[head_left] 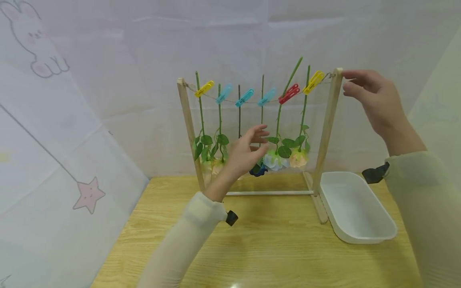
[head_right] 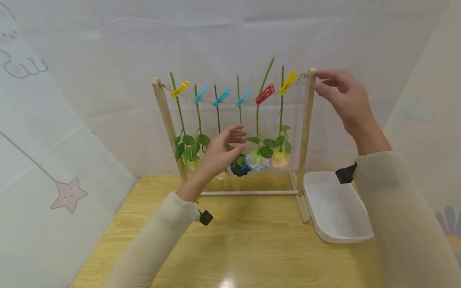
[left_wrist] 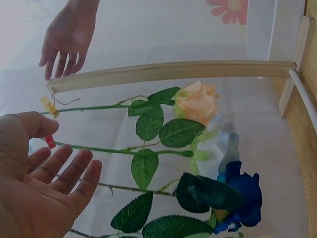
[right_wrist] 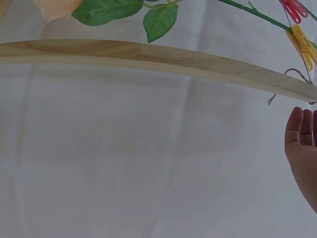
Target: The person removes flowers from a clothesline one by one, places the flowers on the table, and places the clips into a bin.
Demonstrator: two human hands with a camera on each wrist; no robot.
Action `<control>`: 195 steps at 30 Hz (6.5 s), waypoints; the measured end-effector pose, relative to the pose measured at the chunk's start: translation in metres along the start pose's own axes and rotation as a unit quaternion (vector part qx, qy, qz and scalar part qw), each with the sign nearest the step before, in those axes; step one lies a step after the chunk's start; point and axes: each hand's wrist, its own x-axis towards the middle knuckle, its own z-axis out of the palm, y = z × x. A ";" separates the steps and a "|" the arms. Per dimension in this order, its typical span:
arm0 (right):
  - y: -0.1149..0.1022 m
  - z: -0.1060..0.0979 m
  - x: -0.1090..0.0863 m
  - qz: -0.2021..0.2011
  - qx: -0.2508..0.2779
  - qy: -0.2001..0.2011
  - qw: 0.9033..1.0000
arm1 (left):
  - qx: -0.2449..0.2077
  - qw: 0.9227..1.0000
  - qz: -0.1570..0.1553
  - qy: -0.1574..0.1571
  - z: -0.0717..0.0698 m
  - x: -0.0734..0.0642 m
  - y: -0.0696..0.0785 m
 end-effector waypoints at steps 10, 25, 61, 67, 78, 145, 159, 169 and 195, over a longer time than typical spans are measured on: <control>-0.004 0.007 0.017 0.029 -0.004 0.005 1.000 | -0.048 0.998 0.007 -0.035 0.019 0.025 0.010; 0.003 0.012 0.042 0.076 -0.011 -0.041 0.996 | -0.112 0.992 -0.021 -0.049 0.042 0.062 0.008; 0.003 0.011 0.056 0.155 -0.058 -0.071 0.984 | -0.127 0.990 -0.058 -0.002 0.080 0.097 0.022; 0.001 0.010 0.059 0.163 -0.093 -0.076 0.979 | -0.132 0.989 -0.060 0.002 0.081 0.097 0.023; -0.002 0.014 0.060 0.134 -0.218 -0.049 0.965 | -0.116 0.991 -0.067 0.003 0.080 0.094 0.022; 0.050 -0.091 -0.082 0.059 0.067 -0.014 0.996 | 0.087 0.985 0.031 -0.143 0.036 -0.020 -0.008; 0.070 -0.097 -0.106 0.081 0.082 -0.010 0.993 | 0.110 0.982 0.044 -0.148 0.032 -0.038 -0.022; 0.086 -0.103 -0.125 0.100 0.118 -0.017 0.988 | 0.166 0.975 0.068 -0.130 0.031 -0.049 -0.023; 0.135 -0.119 -0.175 0.139 0.198 0.030 0.970 | 0.443 0.872 0.209 -0.029 0.046 -0.098 -0.036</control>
